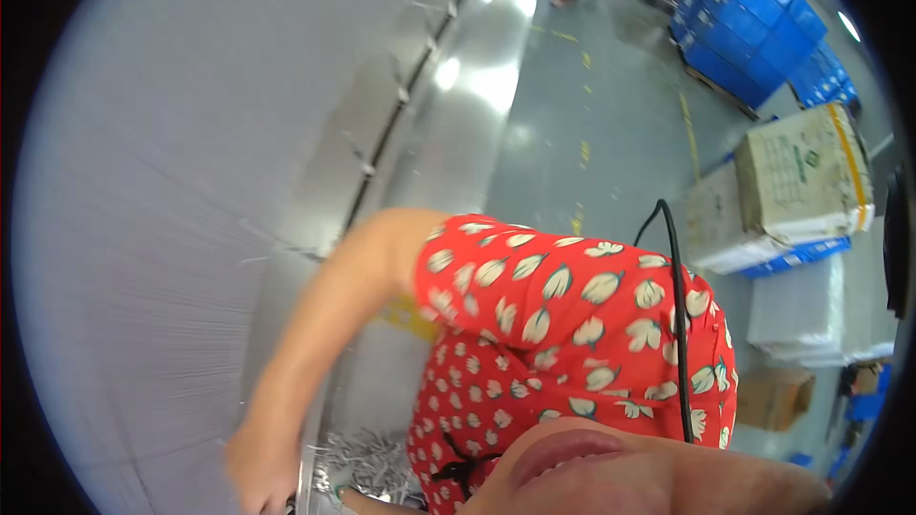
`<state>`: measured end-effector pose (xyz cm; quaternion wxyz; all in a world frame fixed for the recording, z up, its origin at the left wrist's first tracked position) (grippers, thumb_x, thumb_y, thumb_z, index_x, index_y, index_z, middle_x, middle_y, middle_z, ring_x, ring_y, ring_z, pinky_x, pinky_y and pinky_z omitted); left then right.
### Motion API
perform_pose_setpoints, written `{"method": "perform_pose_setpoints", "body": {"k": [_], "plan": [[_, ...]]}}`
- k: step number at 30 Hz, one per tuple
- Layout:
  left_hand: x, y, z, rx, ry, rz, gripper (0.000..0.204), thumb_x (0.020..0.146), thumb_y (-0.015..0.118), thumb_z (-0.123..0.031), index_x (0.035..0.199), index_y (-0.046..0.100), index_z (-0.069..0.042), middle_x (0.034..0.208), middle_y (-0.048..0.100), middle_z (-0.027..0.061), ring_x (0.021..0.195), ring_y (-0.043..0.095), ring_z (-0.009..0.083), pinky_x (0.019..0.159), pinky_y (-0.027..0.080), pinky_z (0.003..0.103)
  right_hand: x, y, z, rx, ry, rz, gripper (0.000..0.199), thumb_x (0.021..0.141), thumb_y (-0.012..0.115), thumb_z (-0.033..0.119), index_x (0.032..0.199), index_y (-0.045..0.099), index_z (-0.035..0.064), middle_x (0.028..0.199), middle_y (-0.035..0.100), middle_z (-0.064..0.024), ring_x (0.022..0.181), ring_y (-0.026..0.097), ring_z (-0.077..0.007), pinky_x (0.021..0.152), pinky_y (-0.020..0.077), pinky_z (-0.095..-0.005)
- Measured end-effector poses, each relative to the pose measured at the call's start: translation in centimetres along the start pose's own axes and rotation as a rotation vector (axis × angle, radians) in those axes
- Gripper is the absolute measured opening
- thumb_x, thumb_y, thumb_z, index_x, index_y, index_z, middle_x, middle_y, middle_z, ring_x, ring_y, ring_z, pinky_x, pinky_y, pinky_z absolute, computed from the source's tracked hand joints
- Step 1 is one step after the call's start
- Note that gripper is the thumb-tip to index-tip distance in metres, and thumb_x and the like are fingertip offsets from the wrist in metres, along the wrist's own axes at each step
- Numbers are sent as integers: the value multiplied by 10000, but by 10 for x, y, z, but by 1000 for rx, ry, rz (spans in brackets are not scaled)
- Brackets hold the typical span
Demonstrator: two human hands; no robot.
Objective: The person picks up plastic pieces from the metal workbench and mounts them onto pegs along the overhead conveyor line by hand.
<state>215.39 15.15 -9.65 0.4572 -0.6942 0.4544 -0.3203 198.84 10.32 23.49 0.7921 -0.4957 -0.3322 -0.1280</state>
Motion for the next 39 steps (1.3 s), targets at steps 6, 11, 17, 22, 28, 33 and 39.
{"method": "perform_pose_setpoints", "body": {"k": [6, 11, 17, 22, 28, 33, 39], "plan": [[-4, 1, 10, 7, -64, -22, 422, 903, 579, -371, 1117, 659, -15, 1064, 677, 172, 968, 634, 334, 855, 485, 397, -166, 34, -8, 240, 550, 386, 220, 895, 566, 291, 949, 633, 89, 755, 681, -94, 726, 659, -305, 629, 488, -431], [-1, 0, 30, 16, -93, -16, 428, 903, 578, -375, 1117, 657, -13, 1064, 676, 176, 972, 632, 337, 857, 484, 400, -228, 57, -12, 383, 622, 351, 202, 900, 572, 259, 967, 642, 82, 743, 684, -61, 716, 661, -259, 637, 491, -402], [-6, -20, 81, -3, -119, -62, 434, 903, 576, -380, 1117, 656, -10, 1063, 674, 181, 976, 631, 340, 859, 483, 403, -248, 46, -13, 328, 673, 356, 217, 908, 575, 267, 987, 638, 75, 805, 693, -84, 743, 662, -264, 653, 495, -401], [-20, -60, 144, 71, -360, 42, 472, 897, 595, -387, 1159, 630, 5, 1090, 662, 198, 1024, 612, 349, 896, 468, 411, -242, 49, -8, 317, 680, 353, 253, 908, 582, 309, 1028, 614, 87, 881, 683, -115, 814, 656, -296, 695, 502, -403], [-75, -124, 74, -183, -402, -447, 370, 868, 546, -110, 1227, 598, -37, 1196, 618, 199, 1128, 558, 348, 973, 422, 409, -201, 6, -19, 347, 775, 424, 246, 958, 524, 296, 1102, 592, 109, 869, 684, -95, 818, 672, -227, 743, 511, -363], [-95, -176, -4, -16, -263, -758, 371, 855, 511, -13, 1213, 606, -35, 1100, 642, 211, 1005, 596, 363, 927, 439, 415, -101, -55, -76, 300, 733, 120, 234, 955, 530, 257, 1116, 593, 99, 822, 678, -71, 757, 657, -196, 731, 501, -360], [-119, -137, -14, -1164, -596, -626, 383, 870, 461, 39, 1242, 544, -3, 931, 560, 50, 737, 515, 85, 636, 437, 195, -43, 28, -132, -119, 528, 373, 191, 941, 536, 243, 1032, 585, 82, 849, 670, -111, 808, 635, -312, 699, 470, -436]]}}
Point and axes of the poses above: each hand's wrist, its own x-axis towards the middle knuckle, its own y-axis out of the palm, z = x × y, the point moved 8 cm from there along x, towards the middle knuckle
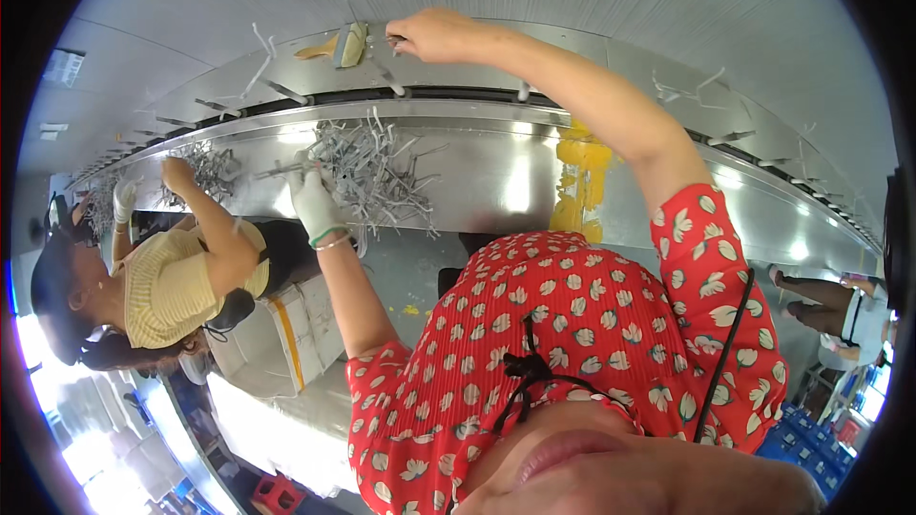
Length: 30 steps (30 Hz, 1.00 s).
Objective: The person picks up plastic pieces from the metal workbench and mounts them onto pegs along the overhead conveyor line by hand.
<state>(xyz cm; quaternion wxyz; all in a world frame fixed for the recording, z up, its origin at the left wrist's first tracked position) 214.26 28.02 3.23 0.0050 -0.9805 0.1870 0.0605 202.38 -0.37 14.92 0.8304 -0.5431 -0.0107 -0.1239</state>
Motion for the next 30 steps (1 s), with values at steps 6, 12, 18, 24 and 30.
{"method": "perform_pose_setpoints", "body": {"k": [6, 12, 18, 24, 30], "plan": [[-67, 40, 14, -367, -207, 202, 345, 885, 476, 40, 1223, 532, 4, 940, 533, 21, 745, 482, 50, 614, 423, 156, -18, 14, -49, -22, 98, 64, 187, 940, 536, 256, 1025, 580, 95, 841, 669, -113, 814, 629, -323, 700, 469, -442], [-93, 71, 16, -228, -219, 438, 333, 866, 494, 61, 1177, 567, -36, 888, 528, -8, 676, 462, 32, 550, 386, 147, -88, -1, -86, 127, 196, -33, 173, 913, 562, 236, 1001, 593, 90, 883, 661, -120, 844, 622, -341, 719, 472, -451], [-92, 121, 29, -246, -301, 653, 359, 853, 462, 86, 1175, 579, -21, 873, 529, -13, 621, 409, 26, 530, 329, 161, -142, -5, -104, -31, 257, 10, 213, 929, 547, 265, 1017, 588, 76, 919, 668, -158, 873, 621, -376, 752, 484, -476], [-109, 176, 23, 173, -208, 844, 387, 892, 478, -68, 1273, 530, -25, 988, 580, 22, 579, 354, 4, 505, 277, 157, -166, 7, -93, -291, 24, -47, 143, 808, 535, 168, 806, 614, 49, 738, 641, -167, 719, 620, -382, 593, 487, -474], [-142, 212, 13, 139, -182, 1149, 370, 890, 446, 4, 1256, 503, 18, 960, 562, 47, 539, 347, 11, 471, 265, 165, -205, -9, -100, -393, 285, -39, 123, 771, 586, 138, 840, 604, 37, 787, 649, -140, 769, 622, -363, 628, 481, -461]]}}
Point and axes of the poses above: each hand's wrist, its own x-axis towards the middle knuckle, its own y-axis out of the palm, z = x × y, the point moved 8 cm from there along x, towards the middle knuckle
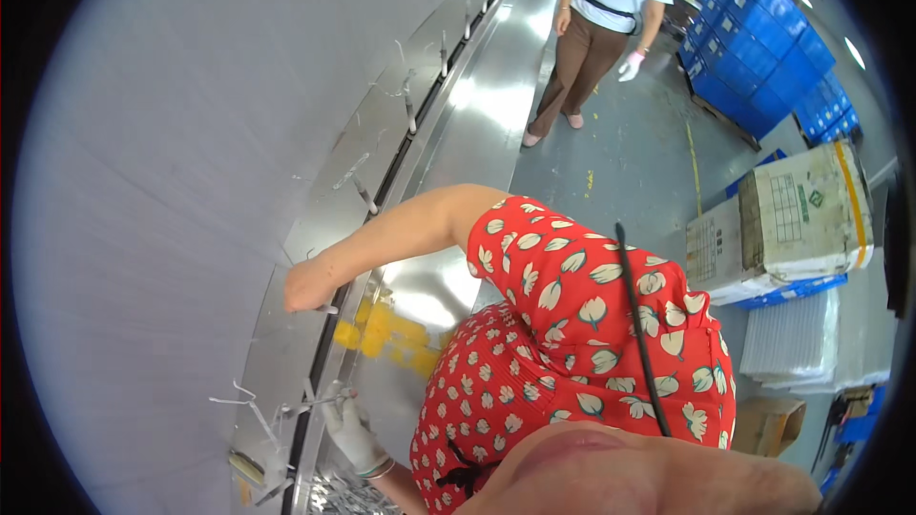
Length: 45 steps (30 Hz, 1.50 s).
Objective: The person picks up plastic pieces from the metal workbench and mounts them onto pegs along the overhead conveyor line by hand.
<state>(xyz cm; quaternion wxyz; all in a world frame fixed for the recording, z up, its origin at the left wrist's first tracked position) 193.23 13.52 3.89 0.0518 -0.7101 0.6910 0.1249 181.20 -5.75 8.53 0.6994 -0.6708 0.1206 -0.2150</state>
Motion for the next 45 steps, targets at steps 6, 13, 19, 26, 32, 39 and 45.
{"method": "perform_pose_setpoints", "body": {"k": [6, 13, 19, 26, 32, 39, 45], "plan": [[-7, 31, 22, 110, 47, 183, 260, 900, 504, -20, 1155, 556, -31, 887, 584, 21, 508, 372, 17, 438, 258, 174, -59, -30, 96, 426, -44, -368, 230, 840, 604, 272, 909, 586, 53, 738, 639, -168, 722, 628, -372, 636, 490, -464], [-9, 36, 46, 499, 390, -71, 237, 889, 533, -79, 1114, 582, -23, 951, 634, 82, 734, 563, 175, 682, 456, 325, -59, 22, 127, 445, 209, -257, 334, 839, 622, 359, 871, 576, 30, 705, 622, -167, 711, 633, -376, 639, 495, -478], [-46, -21, 106, 377, -9, -309, 307, 885, 578, -165, 1166, 596, -44, 1059, 645, 148, 941, 626, 309, 859, 492, 374, -30, 53, 149, 716, 86, -134, 238, 930, 546, 295, 1082, 615, 126, 812, 664, -122, 733, 658, -286, 627, 514, -395], [-179, -216, 39, 951, -54, -1055, 279, 881, 583, -268, 1064, 656, -72, 947, 687, 137, 858, 662, 318, 782, 517, 417, -48, 71, 179, 524, -89, 157, 269, 873, 585, 182, 1116, 589, 67, 978, 662, -144, 877, 638, -330, 762, 509, -426], [-98, -301, 142, 1347, -735, -653, 292, 870, 492, -207, 1000, 727, -92, 1027, 697, 159, 982, 669, 333, 812, 536, 428, -58, 71, 207, 613, -230, 176, 272, 862, 589, 158, 1112, 587, 49, 1008, 666, -152, 926, 637, -335, 803, 515, -417], [-74, -288, 162, 1412, -682, -686, 287, 879, 507, -276, 959, 730, -114, 967, 713, 143, 937, 691, 297, 774, 544, 422, 5, 5, 200, 725, -193, 63, 307, 946, 535, 302, 1101, 554, 38, 930, 653, -196, 852, 627, -388, 747, 502, -460], [-112, -243, 110, 1221, -385, -918, 297, 879, 528, -316, 939, 697, -79, 983, 680, 156, 926, 650, 360, 787, 519, 426, 123, 0, 185, 521, -210, -53, 198, 944, 530, 233, 1039, 567, 63, 881, 662, -156, 837, 622, -364, 700, 473, -454]]}}
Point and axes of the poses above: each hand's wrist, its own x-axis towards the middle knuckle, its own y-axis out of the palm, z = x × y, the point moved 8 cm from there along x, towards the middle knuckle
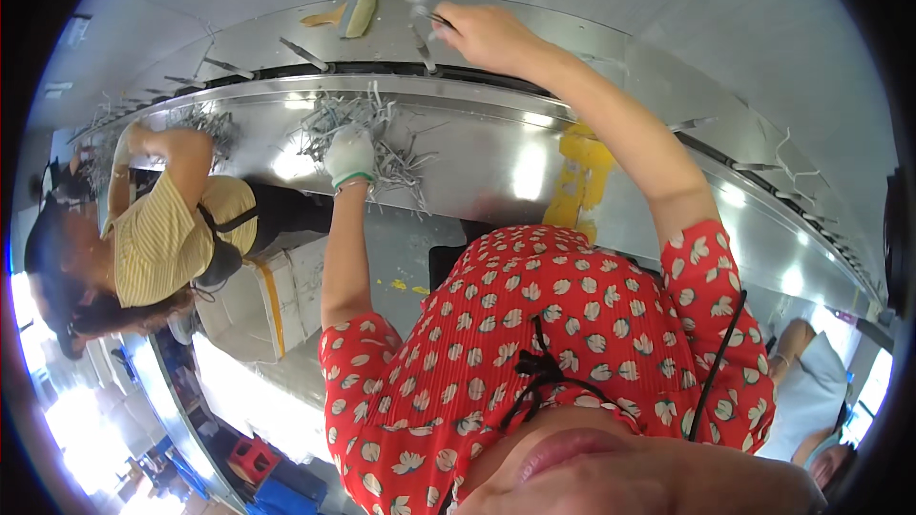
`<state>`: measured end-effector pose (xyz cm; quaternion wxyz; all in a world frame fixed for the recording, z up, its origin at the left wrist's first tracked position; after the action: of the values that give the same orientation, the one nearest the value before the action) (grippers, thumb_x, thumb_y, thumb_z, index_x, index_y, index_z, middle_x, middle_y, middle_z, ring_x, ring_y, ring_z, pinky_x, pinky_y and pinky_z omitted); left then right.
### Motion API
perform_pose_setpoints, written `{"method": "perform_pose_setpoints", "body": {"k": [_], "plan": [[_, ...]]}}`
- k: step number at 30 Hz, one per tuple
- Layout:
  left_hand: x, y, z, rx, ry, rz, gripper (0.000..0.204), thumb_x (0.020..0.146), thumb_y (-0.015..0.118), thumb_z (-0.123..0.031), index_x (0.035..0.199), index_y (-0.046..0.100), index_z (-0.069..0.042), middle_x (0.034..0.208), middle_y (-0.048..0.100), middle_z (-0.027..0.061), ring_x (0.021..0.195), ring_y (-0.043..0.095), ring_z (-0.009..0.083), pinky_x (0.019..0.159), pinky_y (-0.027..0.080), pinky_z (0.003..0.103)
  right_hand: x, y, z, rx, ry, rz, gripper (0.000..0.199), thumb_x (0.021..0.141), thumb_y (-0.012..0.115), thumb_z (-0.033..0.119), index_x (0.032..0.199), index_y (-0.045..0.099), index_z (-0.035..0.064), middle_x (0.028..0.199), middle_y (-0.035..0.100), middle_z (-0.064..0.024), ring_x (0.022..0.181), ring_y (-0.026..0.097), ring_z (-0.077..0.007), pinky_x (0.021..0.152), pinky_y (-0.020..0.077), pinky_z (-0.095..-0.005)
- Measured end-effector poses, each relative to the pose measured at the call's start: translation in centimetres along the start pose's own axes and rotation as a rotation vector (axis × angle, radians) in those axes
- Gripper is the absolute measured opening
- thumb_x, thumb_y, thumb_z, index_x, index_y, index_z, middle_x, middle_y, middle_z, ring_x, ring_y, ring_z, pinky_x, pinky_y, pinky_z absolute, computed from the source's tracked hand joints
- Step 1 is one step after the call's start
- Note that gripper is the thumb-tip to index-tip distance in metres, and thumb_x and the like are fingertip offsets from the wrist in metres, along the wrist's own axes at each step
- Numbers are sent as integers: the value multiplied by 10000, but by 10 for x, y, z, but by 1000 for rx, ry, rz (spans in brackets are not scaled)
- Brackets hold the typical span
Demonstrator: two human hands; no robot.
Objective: The person picks up plastic pieces from the metal workbench and mounts them onto pegs along the overhead conveyor line by hand.
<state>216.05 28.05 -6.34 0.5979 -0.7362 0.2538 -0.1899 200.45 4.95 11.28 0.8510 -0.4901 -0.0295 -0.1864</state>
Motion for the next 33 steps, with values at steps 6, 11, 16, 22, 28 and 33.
{"method": "perform_pose_setpoints", "body": {"k": [6, 11, 16, 22, 28, 33], "plan": [[-12, -2, -3, -395, -5, -307, 250, 857, 580, -249, 972, 669, -46, 1027, 647, 170, 932, 611, 371, 843, 480, 447, -9, -1, -69, -170, 112, 104, 182, 937, 525, 228, 997, 586, 68, 876, 670, -137, 825, 632, -360, 696, 481, -471], [8, 26, 4, -396, 50, -185, 277, 849, 561, -264, 985, 685, -56, 1014, 655, 186, 952, 617, 371, 855, 479, 444, -51, -21, -101, -205, 151, 203, 190, 953, 517, 229, 1050, 549, 69, 901, 667, -137, 850, 626, -357, 710, 472, -464], [35, 48, 4, 206, 393, -158, 291, 858, 523, -285, 971, 701, -85, 999, 686, 168, 948, 638, 373, 816, 493, 468, -80, -39, -99, -312, 41, 326, 172, 957, 506, 213, 1032, 540, 61, 881, 649, -147, 842, 624, -357, 716, 474, -454], [56, 38, 47, -101, 198, -116, 371, 910, 491, -340, 994, 713, -55, 1022, 690, 170, 971, 638, 341, 880, 485, 427, -140, -35, -142, -240, 297, 406, 223, 974, 409, 193, 1014, 576, 50, 943, 653, -185, 868, 615, -378, 748, 480, -464], [47, 3, 62, -1017, -187, 56, 314, 901, 619, -233, 1148, 678, -48, 908, 695, 55, 882, 634, 157, 845, 481, 278, -160, -81, -116, -590, 154, 315, 209, 829, 544, 54, 1033, 581, 22, 833, 621, -177, 812, 610, -375, 690, 492, -441], [20, -17, 53, -1327, -191, 42, 391, 935, 596, -221, 1259, 587, -3, 986, 634, 35, 894, 585, 122, 808, 464, 230, -197, -98, 13, -440, -121, 55, 151, 772, 585, 66, 918, 593, 32, 838, 600, -134, 853, 592, -301, 741, 487, -404]]}}
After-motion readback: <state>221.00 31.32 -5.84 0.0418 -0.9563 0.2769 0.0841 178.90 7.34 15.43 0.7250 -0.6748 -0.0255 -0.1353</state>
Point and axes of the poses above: each hand's wrist, its own x-axis towards the middle knuckle, its own y-axis out of the palm, z = x × y, the point moved 8 cm from there along x, towards the middle knuckle
